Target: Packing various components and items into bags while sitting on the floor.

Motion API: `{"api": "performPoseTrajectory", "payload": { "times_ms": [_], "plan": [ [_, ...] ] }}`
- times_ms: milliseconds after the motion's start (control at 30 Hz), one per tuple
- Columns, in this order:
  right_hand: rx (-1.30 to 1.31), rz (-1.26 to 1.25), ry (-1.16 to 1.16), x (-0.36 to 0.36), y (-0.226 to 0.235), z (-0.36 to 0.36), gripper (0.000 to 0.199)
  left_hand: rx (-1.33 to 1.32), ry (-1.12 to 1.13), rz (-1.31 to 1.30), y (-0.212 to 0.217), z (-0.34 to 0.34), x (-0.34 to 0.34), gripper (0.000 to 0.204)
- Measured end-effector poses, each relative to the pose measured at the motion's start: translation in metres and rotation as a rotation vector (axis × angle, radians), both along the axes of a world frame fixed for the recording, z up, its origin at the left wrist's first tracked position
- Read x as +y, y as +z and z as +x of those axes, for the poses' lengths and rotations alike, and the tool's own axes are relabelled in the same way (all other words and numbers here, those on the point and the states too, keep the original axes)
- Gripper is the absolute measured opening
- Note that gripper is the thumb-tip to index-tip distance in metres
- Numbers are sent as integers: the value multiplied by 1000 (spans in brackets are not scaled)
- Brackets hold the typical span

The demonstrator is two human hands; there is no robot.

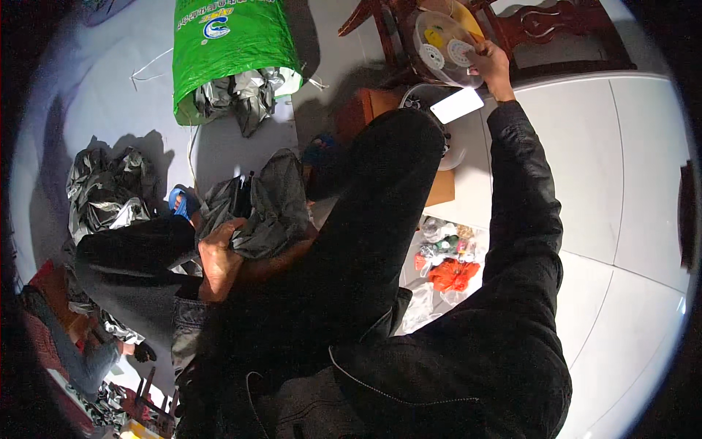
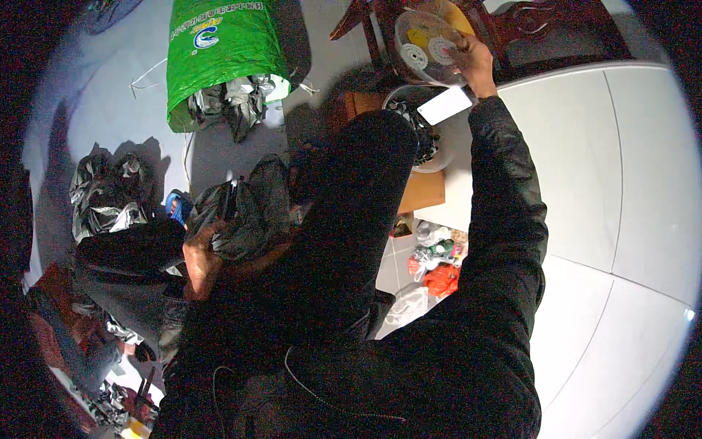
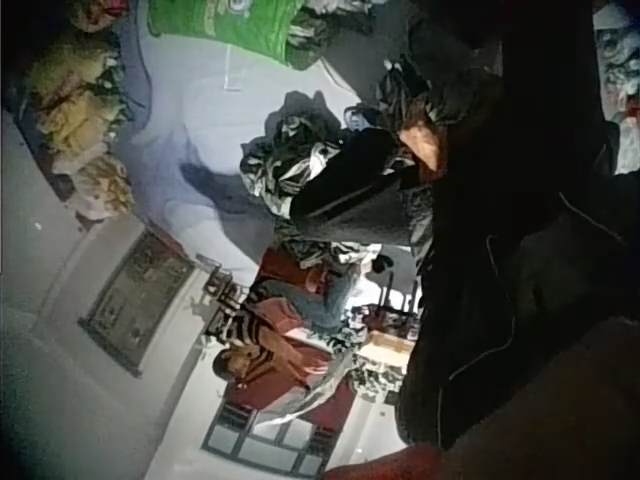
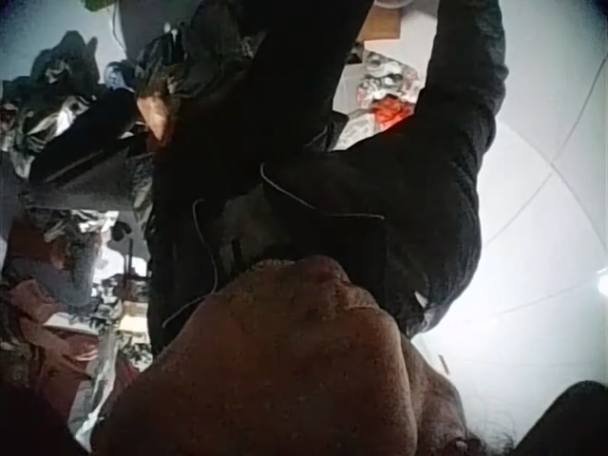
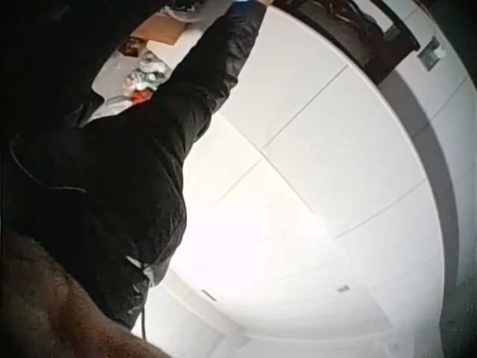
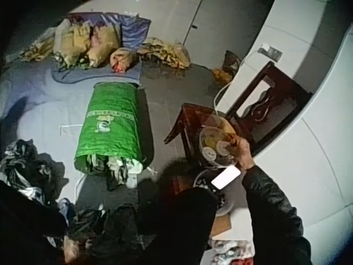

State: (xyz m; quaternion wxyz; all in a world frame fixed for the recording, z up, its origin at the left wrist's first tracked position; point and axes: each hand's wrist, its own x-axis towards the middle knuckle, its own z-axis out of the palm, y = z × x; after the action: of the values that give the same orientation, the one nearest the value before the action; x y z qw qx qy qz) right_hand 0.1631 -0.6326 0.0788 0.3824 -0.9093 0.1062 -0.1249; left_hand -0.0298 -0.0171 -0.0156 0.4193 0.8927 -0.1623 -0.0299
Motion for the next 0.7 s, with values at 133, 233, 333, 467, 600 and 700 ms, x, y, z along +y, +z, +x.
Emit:
{"api": "performPoseTrajectory", "payload": {
  "times_ms": [133,233,333,467,600,700],
  "plan": [
    [12,61,-17,-3,-1,1,32,10,-1,-36,-9,-1,4,45],
    [-9,-7,-1,-3,-2,1,22,29,-1,-46,-6,0,4,46],
    [46,-102,-48,-7,-2,4,11,49,2,-36,-2,-1,3,48],
    [-47,-22,32,-46,-2,1,14,-14,-25,-46,-6,4,-3,49],
    [-169,-595,-51,27,13,2,23,-11,-6,-49,-10,-2,3,49],
    [-346,-506,87,70,23,-9,23,-93,-73,-4,-3,5,-4,49]
  ]
}}
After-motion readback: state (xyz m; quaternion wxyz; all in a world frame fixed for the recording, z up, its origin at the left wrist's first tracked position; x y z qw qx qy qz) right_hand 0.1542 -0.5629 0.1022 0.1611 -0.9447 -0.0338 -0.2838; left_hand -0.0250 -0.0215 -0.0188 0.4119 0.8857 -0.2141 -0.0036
